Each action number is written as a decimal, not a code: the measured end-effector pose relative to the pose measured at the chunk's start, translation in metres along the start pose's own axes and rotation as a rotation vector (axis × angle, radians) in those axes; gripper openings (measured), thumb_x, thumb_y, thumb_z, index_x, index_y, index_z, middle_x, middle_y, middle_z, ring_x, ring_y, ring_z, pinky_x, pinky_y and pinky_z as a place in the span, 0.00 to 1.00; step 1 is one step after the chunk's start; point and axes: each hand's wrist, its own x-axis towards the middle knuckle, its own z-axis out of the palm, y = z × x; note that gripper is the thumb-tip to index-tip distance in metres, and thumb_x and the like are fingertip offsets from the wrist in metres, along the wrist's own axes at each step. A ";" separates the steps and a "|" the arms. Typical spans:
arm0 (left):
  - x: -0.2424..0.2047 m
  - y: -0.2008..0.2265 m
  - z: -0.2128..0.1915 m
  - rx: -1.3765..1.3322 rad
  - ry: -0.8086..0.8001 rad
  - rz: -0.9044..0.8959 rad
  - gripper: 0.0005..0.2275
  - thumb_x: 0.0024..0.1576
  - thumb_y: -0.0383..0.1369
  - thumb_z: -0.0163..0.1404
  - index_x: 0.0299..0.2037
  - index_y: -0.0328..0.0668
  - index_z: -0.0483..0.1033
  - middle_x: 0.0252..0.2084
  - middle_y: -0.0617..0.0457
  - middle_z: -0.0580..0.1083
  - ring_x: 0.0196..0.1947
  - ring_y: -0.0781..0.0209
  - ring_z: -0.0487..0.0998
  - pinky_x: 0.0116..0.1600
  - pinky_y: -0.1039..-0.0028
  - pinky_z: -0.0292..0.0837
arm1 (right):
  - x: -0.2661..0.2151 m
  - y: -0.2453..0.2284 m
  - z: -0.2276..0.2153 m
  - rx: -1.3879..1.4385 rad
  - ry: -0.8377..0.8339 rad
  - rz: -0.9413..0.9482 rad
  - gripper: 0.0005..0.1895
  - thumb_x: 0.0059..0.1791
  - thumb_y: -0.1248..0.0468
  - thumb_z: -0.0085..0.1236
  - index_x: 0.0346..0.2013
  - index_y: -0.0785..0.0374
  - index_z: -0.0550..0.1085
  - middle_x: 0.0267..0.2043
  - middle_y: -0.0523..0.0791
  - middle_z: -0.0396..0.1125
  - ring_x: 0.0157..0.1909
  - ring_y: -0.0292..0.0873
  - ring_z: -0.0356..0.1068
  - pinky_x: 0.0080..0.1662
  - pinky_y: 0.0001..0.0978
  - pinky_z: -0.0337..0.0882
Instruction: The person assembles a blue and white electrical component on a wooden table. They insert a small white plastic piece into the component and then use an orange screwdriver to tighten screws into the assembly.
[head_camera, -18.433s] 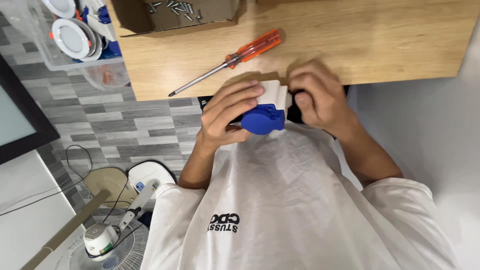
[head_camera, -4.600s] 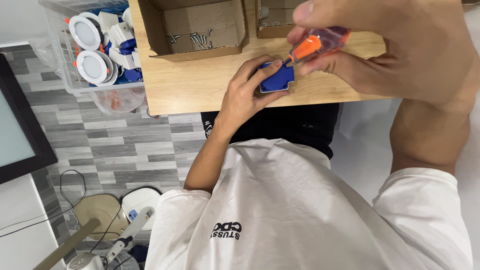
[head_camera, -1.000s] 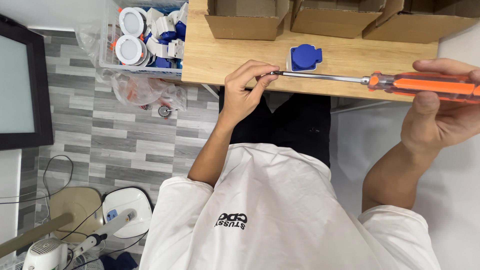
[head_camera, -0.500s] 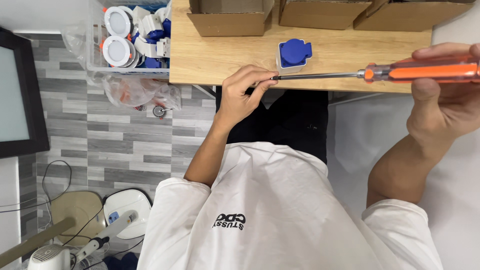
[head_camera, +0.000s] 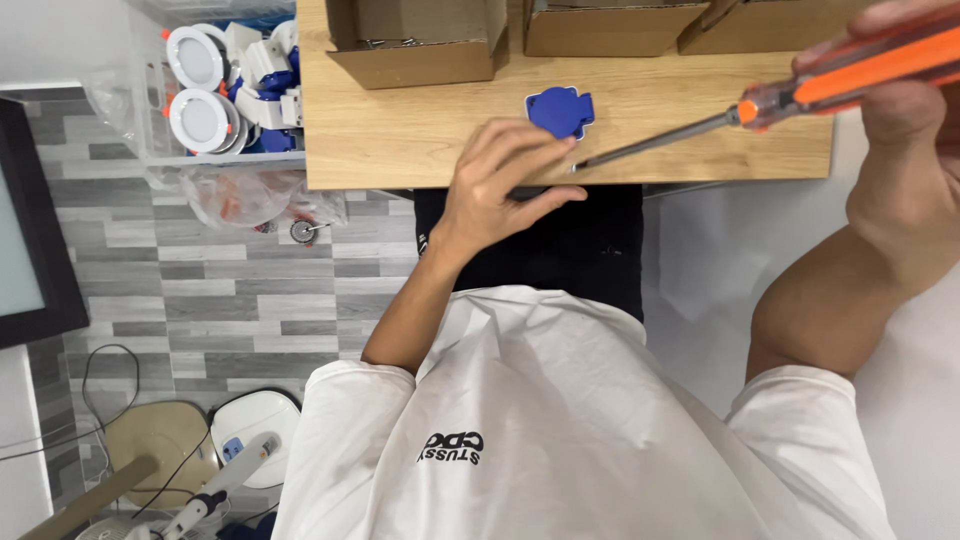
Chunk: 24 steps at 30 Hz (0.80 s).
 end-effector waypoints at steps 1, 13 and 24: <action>0.002 -0.004 0.000 0.029 -0.020 0.021 0.25 0.58 0.43 0.76 0.60 0.40 0.80 0.54 0.47 0.79 0.53 0.48 0.80 0.58 0.59 0.80 | 0.002 0.000 -0.003 -0.027 -0.028 0.004 0.31 0.80 0.58 0.37 0.72 0.94 0.65 0.61 0.77 0.68 0.62 0.78 0.77 0.66 0.60 0.79; 0.007 -0.034 0.001 -0.182 -0.278 -0.240 0.28 0.67 0.37 0.67 0.74 0.48 0.65 0.78 0.42 0.58 0.79 0.38 0.65 0.83 0.47 0.70 | 0.044 -0.004 0.027 0.116 -0.153 -0.114 0.09 0.76 0.80 0.46 0.64 0.87 0.57 0.57 0.79 0.67 0.54 0.84 0.78 0.66 0.76 0.83; 0.012 -0.029 -0.005 -0.311 -0.321 -0.309 0.25 0.68 0.25 0.61 0.74 0.45 0.65 0.77 0.43 0.62 0.79 0.41 0.68 0.84 0.54 0.69 | 0.049 -0.002 0.029 -0.001 -0.233 -0.140 0.21 0.74 0.88 0.58 0.70 0.81 0.54 0.54 0.77 0.72 0.58 0.79 0.81 0.63 0.64 0.81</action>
